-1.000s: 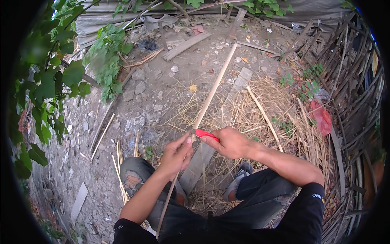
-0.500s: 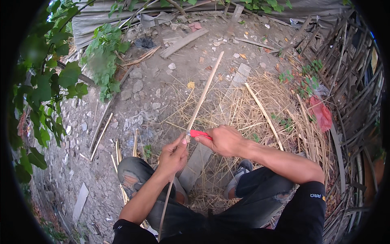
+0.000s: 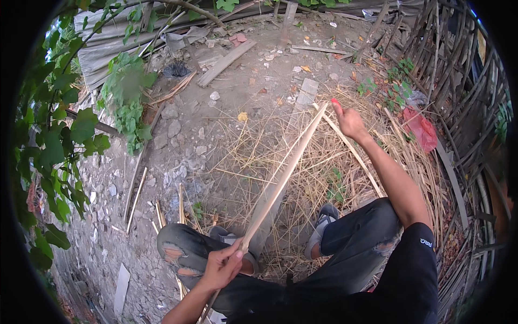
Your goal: The person sits on the ground and uses a red utility knife to shave a long bamboo stick. They hold the stick with their left hand and scrape the surface with the knife in their right hand, removing thin strips of bamboo.
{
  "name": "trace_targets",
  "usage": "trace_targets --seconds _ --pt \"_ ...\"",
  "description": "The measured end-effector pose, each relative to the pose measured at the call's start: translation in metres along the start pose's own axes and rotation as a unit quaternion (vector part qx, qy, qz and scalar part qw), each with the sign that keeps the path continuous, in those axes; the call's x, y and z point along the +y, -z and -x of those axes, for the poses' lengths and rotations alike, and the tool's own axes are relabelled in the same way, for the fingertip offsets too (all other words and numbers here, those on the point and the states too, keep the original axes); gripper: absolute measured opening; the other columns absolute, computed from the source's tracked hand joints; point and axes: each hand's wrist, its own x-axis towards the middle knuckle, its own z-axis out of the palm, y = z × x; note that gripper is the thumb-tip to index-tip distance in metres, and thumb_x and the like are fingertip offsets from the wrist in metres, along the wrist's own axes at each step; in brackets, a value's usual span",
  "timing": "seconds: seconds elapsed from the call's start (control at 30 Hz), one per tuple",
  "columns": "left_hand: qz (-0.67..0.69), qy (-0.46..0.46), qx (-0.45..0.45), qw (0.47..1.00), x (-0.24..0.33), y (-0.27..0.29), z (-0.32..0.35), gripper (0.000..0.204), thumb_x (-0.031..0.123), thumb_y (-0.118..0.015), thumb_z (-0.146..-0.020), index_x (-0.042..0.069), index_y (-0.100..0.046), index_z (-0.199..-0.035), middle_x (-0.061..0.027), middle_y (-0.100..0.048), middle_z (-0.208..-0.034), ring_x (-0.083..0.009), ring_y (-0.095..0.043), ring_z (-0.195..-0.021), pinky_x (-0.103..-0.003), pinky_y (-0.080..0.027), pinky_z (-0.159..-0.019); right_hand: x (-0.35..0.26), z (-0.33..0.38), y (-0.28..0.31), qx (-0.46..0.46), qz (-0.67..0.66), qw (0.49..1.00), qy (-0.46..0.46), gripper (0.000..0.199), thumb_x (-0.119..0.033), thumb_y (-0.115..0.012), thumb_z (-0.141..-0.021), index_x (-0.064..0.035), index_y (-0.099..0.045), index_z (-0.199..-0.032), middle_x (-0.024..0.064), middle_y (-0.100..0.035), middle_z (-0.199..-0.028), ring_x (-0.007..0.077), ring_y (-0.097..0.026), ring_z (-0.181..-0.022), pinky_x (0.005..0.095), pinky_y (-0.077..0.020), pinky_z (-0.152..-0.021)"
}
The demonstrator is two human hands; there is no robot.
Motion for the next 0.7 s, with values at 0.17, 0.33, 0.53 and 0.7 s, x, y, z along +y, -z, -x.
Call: trace_targets --seconds 0.17,0.33,0.53,0.7 --pt "0.018 0.006 0.039 0.999 0.013 0.02 0.017 0.044 0.022 -0.047 -0.11 0.009 -0.045 -0.152 0.0041 -0.039 -0.064 -0.0041 -0.035 -0.045 -0.021 -0.028 -0.041 0.035 0.018 0.011 0.052 0.008 0.997 0.058 0.08 -0.062 -0.039 -0.103 0.0085 -0.063 -0.074 0.0279 -0.061 -0.065 0.0433 -0.063 -0.068 0.0504 -0.0488 -0.072" --pt "0.066 -0.007 0.086 0.994 0.04 0.018 -0.027 0.046 0.031 -0.044 -0.111 0.011 -0.043 -0.153 0.0049 -0.034 -0.064 -0.0047 -0.032 -0.044 -0.021 -0.027 -0.04 -0.068 0.077 0.021 -0.038 -0.092 0.979 0.18 0.068 -0.054 -0.049 -0.104 0.0044 -0.063 -0.073 0.0152 -0.05 -0.053 0.0225 -0.052 -0.054 0.0438 -0.0435 -0.058" --pt "0.03 -0.049 0.058 0.997 0.061 -0.004 -0.08 0.049 0.032 -0.046 -0.11 0.008 -0.043 -0.153 0.007 -0.032 -0.061 -0.0035 -0.03 -0.044 -0.023 -0.025 -0.04 -0.134 0.16 0.008 -0.229 -0.081 0.907 0.344 0.058 -0.05 -0.048 -0.105 0.0011 -0.068 -0.085 0.0196 -0.058 -0.058 0.0368 -0.059 -0.056 0.0477 -0.0482 -0.061" --pt "0.006 -0.058 0.086 0.995 0.057 -0.015 -0.101 0.05 0.026 -0.055 -0.107 0.005 -0.044 -0.152 0.008 -0.037 -0.062 -0.0029 -0.033 -0.047 -0.023 -0.026 -0.043 -0.14 0.182 -0.015 -0.241 -0.097 0.88 0.398 0.054 -0.046 -0.051 -0.105 -0.0004 -0.064 -0.079 0.0185 -0.055 -0.055 0.0358 -0.058 -0.051 0.0457 -0.0476 -0.055"
